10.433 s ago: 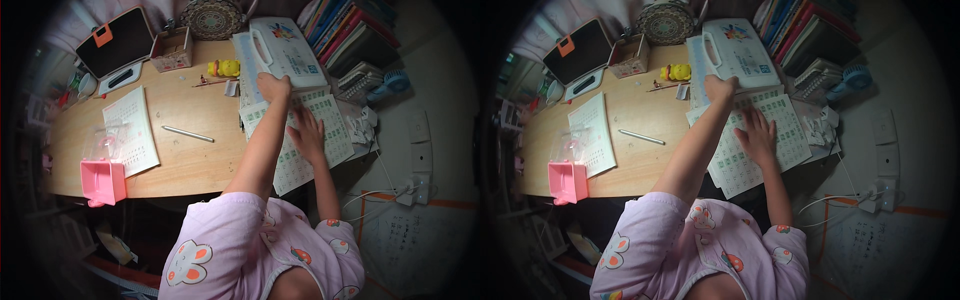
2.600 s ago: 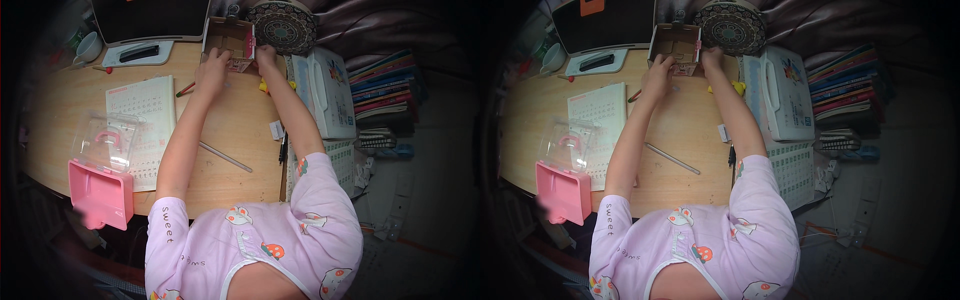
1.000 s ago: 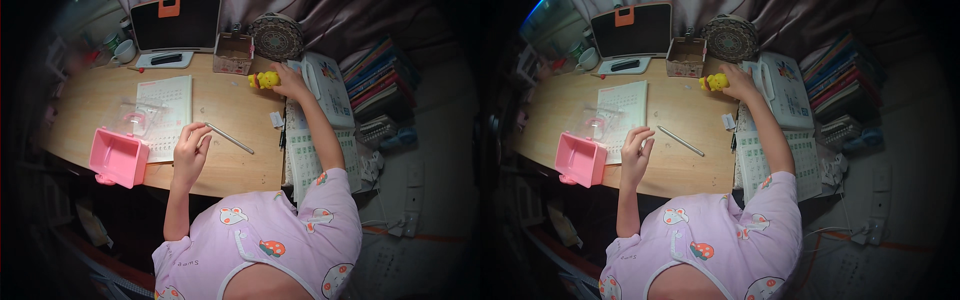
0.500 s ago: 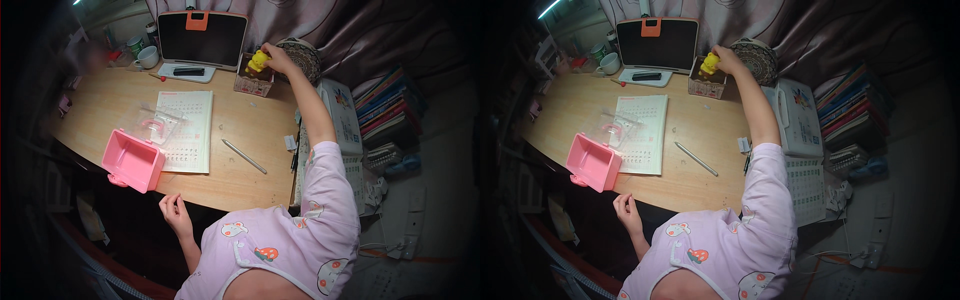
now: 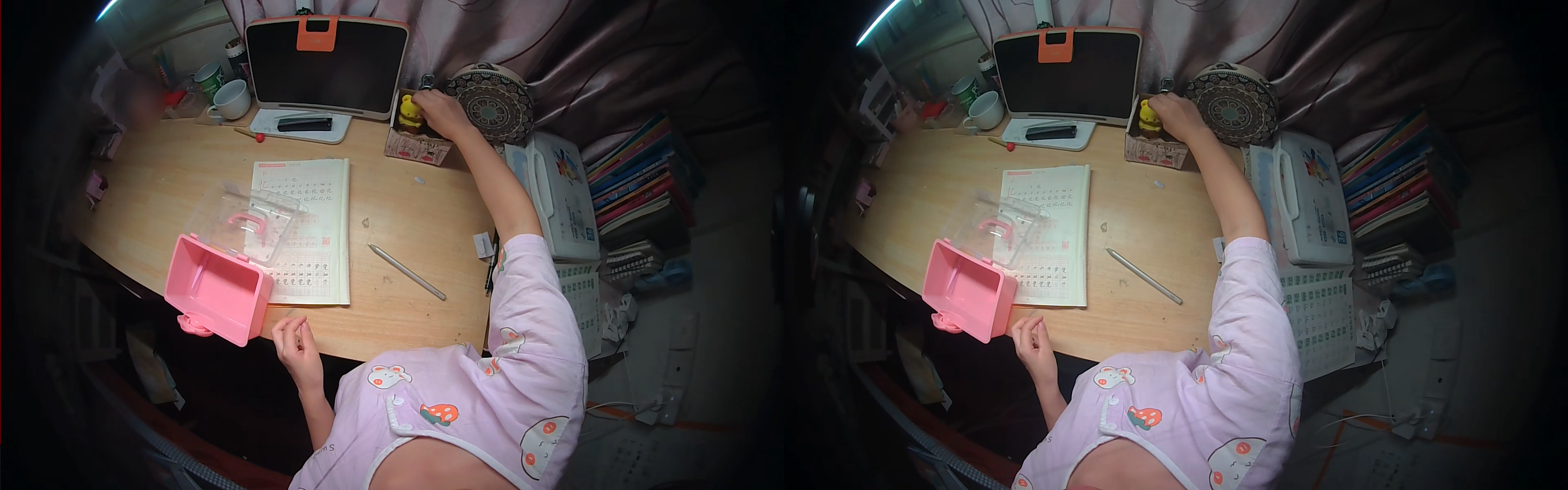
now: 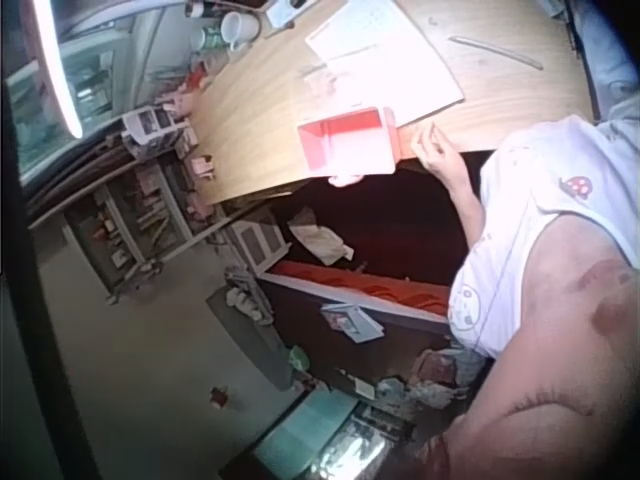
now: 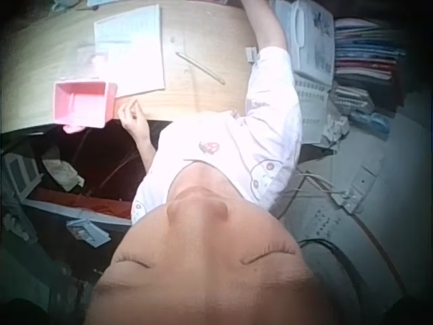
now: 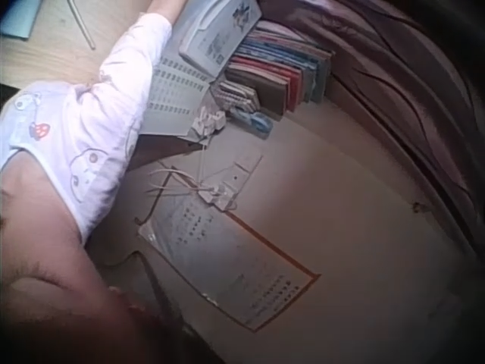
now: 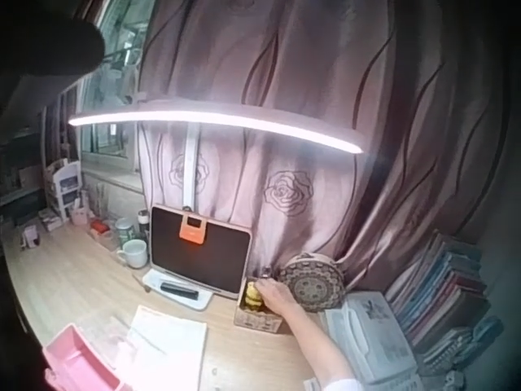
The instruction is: Organizing stationery, books, and small craft items on a desk and shelves.
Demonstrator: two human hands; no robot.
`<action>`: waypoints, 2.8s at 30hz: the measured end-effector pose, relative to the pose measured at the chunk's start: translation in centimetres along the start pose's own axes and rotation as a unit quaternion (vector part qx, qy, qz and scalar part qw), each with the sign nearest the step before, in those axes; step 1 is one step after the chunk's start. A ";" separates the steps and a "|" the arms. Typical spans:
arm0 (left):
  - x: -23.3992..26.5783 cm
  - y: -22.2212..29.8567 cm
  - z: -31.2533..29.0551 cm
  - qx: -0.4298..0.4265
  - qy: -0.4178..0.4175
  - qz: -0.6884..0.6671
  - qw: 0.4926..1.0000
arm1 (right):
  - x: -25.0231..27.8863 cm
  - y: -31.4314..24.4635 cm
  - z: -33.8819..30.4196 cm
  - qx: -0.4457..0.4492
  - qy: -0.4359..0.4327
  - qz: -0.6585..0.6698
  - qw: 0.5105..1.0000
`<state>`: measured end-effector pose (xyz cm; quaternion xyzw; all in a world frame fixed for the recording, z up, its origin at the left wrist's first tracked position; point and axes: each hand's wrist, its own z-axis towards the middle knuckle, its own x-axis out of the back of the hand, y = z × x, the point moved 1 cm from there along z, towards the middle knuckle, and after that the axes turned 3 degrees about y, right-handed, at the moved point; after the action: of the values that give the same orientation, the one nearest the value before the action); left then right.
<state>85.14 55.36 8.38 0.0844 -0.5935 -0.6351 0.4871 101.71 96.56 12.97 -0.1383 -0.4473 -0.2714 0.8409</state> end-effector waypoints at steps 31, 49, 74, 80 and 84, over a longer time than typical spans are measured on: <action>-1.7 1.5 1.6 0.003 -0.111 -0.057 0.992 | -0.6 -1.4 0.7 -0.034 -0.048 -0.057 0.997; 0.9 2.4 1.4 -0.022 -0.111 -0.056 0.992 | -0.7 -4.1 -6.1 -0.118 -0.008 -0.142 0.983; 5.1 -0.3 -2.4 0.009 -0.073 -0.061 0.995 | -4.0 -11.7 -8.2 -0.073 -0.308 0.276 0.908; 5.5 -0.2 -1.6 0.025 -0.097 -0.028 0.995 | -7.7 -10.9 -4.7 -0.152 -0.141 0.197 0.958; 5.7 -0.2 -1.7 0.031 -0.082 -0.049 0.995 | -5.6 -14.0 -8.0 -0.011 -0.217 0.208 0.954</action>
<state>83.35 50.07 10.40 0.0765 -0.6459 -0.6443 0.4023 96.47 83.26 3.72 -0.2930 -0.5777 -0.0591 0.7596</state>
